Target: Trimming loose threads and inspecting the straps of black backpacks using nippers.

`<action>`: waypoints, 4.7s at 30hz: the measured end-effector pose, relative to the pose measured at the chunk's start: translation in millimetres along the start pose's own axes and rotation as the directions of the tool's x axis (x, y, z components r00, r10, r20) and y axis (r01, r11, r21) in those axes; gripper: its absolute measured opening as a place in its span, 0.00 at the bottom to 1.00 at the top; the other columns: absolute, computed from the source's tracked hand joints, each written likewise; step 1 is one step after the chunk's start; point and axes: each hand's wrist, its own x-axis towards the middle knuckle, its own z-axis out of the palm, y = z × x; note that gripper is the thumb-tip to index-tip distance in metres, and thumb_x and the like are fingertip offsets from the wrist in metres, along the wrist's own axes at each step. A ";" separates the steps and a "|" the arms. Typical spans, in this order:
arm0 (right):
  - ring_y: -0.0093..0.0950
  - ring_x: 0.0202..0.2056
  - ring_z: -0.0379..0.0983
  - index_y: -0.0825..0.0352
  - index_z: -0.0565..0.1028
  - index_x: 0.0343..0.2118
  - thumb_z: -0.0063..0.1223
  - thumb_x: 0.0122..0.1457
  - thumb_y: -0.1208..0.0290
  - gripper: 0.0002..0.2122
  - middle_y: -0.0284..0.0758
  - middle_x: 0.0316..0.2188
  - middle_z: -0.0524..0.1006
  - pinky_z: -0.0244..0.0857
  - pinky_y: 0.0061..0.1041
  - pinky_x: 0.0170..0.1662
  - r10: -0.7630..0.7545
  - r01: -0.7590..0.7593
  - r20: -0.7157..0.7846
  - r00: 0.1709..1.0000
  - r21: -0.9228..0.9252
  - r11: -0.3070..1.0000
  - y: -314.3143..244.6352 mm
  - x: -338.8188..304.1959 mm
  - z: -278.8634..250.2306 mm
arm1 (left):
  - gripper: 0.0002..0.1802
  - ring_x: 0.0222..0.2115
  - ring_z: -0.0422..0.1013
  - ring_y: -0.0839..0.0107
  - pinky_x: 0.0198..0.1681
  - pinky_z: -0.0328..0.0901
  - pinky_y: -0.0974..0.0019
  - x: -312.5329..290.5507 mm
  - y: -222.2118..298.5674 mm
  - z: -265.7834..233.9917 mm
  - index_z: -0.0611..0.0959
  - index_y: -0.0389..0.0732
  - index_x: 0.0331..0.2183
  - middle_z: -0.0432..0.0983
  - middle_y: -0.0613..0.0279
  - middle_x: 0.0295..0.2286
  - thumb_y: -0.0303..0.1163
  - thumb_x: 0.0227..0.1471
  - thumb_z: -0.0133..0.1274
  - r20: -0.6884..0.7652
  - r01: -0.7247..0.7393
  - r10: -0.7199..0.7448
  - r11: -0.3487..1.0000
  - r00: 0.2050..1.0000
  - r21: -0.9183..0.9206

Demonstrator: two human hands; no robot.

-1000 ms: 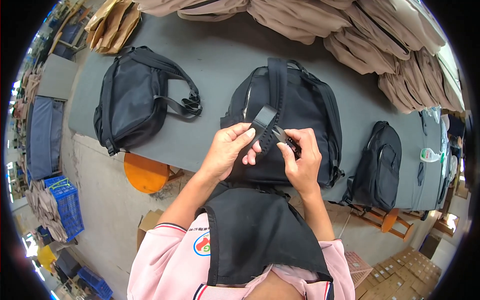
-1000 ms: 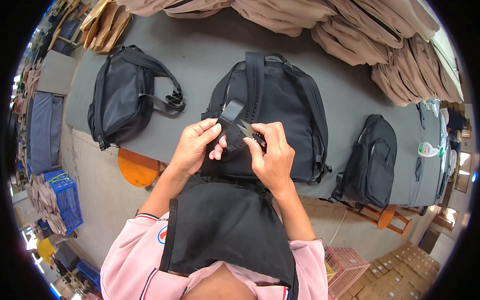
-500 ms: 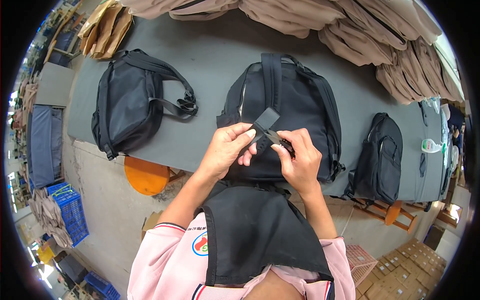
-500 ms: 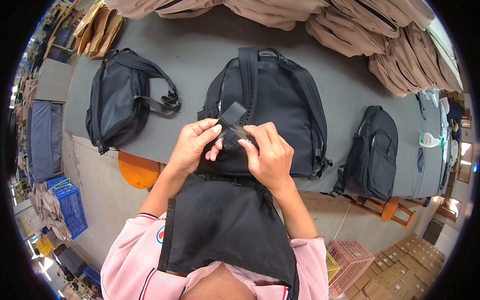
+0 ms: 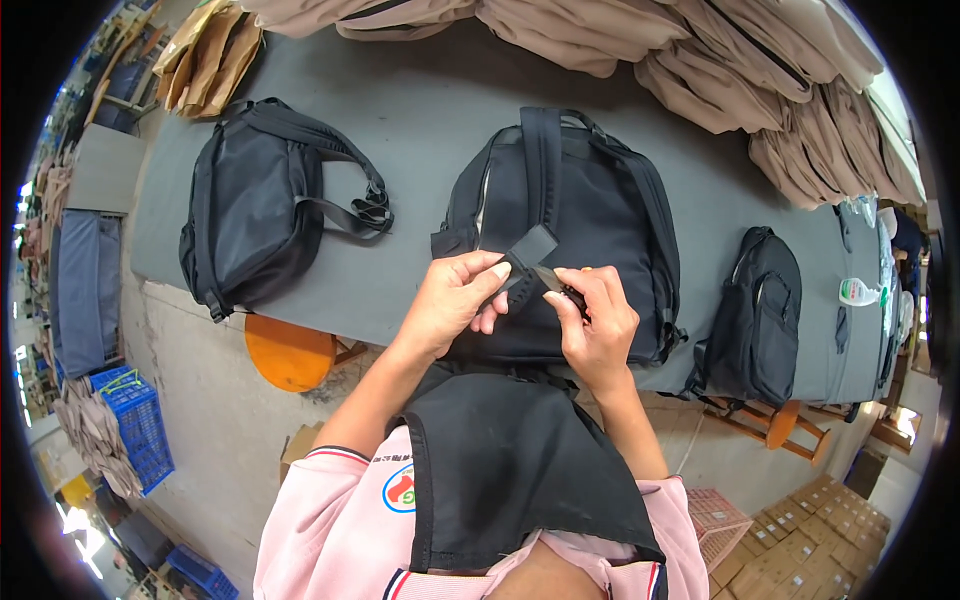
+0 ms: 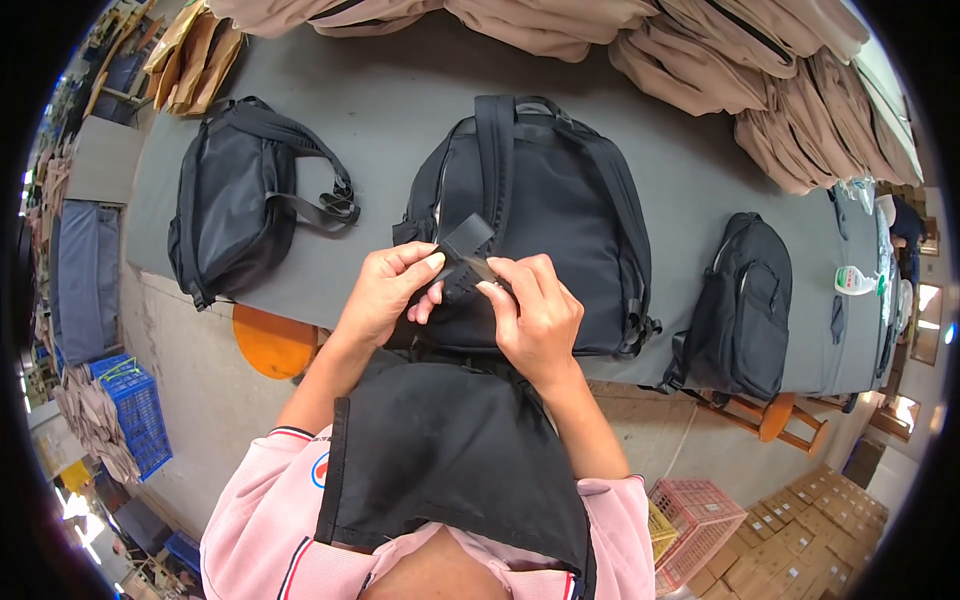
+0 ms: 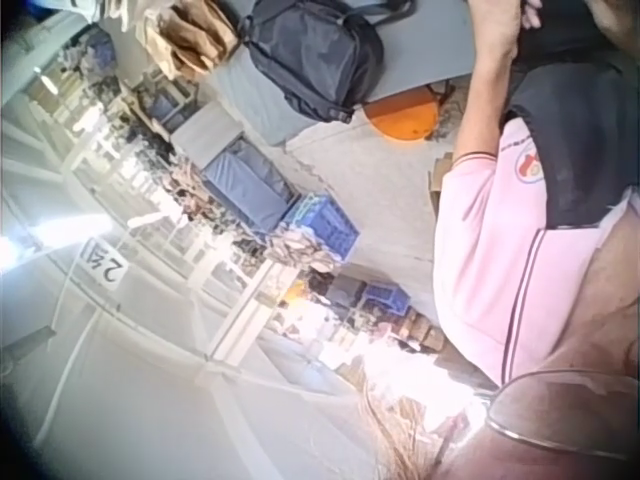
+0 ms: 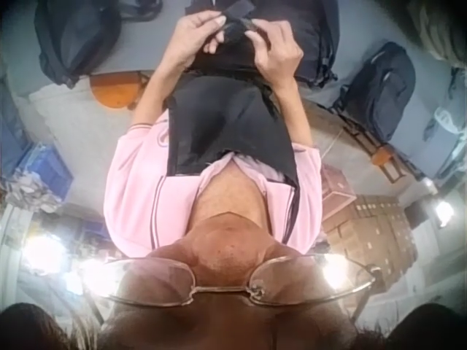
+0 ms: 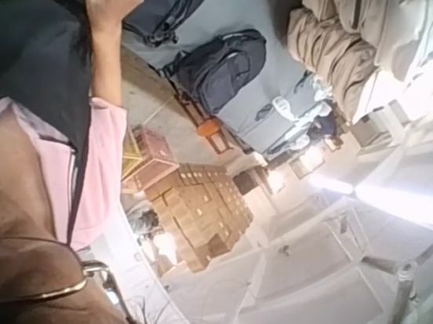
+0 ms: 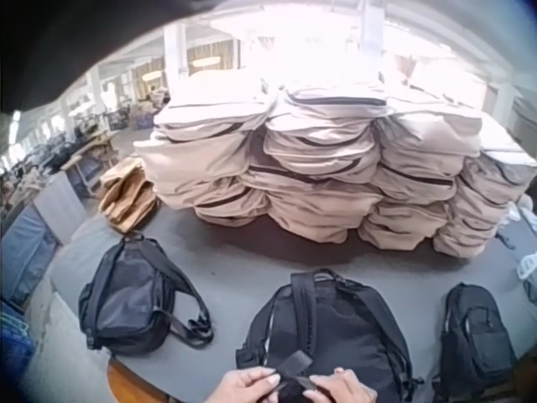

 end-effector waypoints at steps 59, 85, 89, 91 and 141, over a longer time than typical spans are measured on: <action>0.32 0.25 0.70 0.65 0.71 0.30 0.60 0.43 0.73 0.11 0.33 0.26 0.67 0.63 0.29 0.27 -0.108 0.125 0.568 0.816 0.009 0.992 16.0 36.3 -30.3 | 0.15 0.22 0.68 0.70 0.28 0.62 0.67 2.8 8.8 -1.8 0.80 0.34 0.33 0.75 0.56 0.24 0.33 0.44 0.50 0.045 -0.079 0.065 0.753 0.997 0.653; 0.28 0.22 0.68 0.67 0.74 0.31 0.61 0.41 0.79 0.11 0.33 0.22 0.69 0.63 0.25 0.26 -0.035 0.002 0.543 0.839 0.061 0.998 14.5 33.3 -38.6 | 0.11 0.25 0.65 0.82 0.31 0.61 0.75 4.5 5.0 -1.6 0.79 0.31 0.32 0.73 0.69 0.23 0.29 0.47 0.50 0.116 0.035 -0.084 0.927 0.990 0.374; 0.30 0.22 0.69 0.66 0.75 0.30 0.61 0.40 0.78 0.11 0.33 0.22 0.69 0.64 0.27 0.27 -0.094 0.097 0.558 0.825 0.024 0.995 14.8 35.2 -38.7 | 0.12 0.24 0.64 0.82 0.29 0.60 0.75 4.1 4.3 -2.0 0.79 0.31 0.33 0.72 0.69 0.22 0.30 0.47 0.50 0.137 -0.011 -0.053 0.903 0.989 0.430; 0.31 0.22 0.69 0.66 0.75 0.29 0.62 0.40 0.78 0.11 0.34 0.21 0.70 0.65 0.28 0.28 -0.152 0.181 0.547 0.823 0.000 0.983 15.3 34.6 -38.8 | 0.12 0.22 0.63 0.83 0.26 0.59 0.76 4.1 5.2 -2.4 0.79 0.32 0.33 0.71 0.70 0.21 0.30 0.47 0.50 0.153 -0.036 -0.029 0.912 0.988 0.410; 0.38 0.26 0.75 0.59 0.71 0.43 0.58 0.45 0.72 0.19 0.39 0.21 0.76 0.66 0.35 0.28 0.248 -0.158 0.575 0.780 -0.202 0.967 13.0 -40.7 41.8 | 0.12 0.17 0.63 0.81 0.21 0.61 0.78 134.0 70.1 -6.0 0.72 0.33 0.38 0.77 0.54 0.33 0.32 0.60 0.41 -0.220 -0.278 0.227 0.931 0.949 -0.237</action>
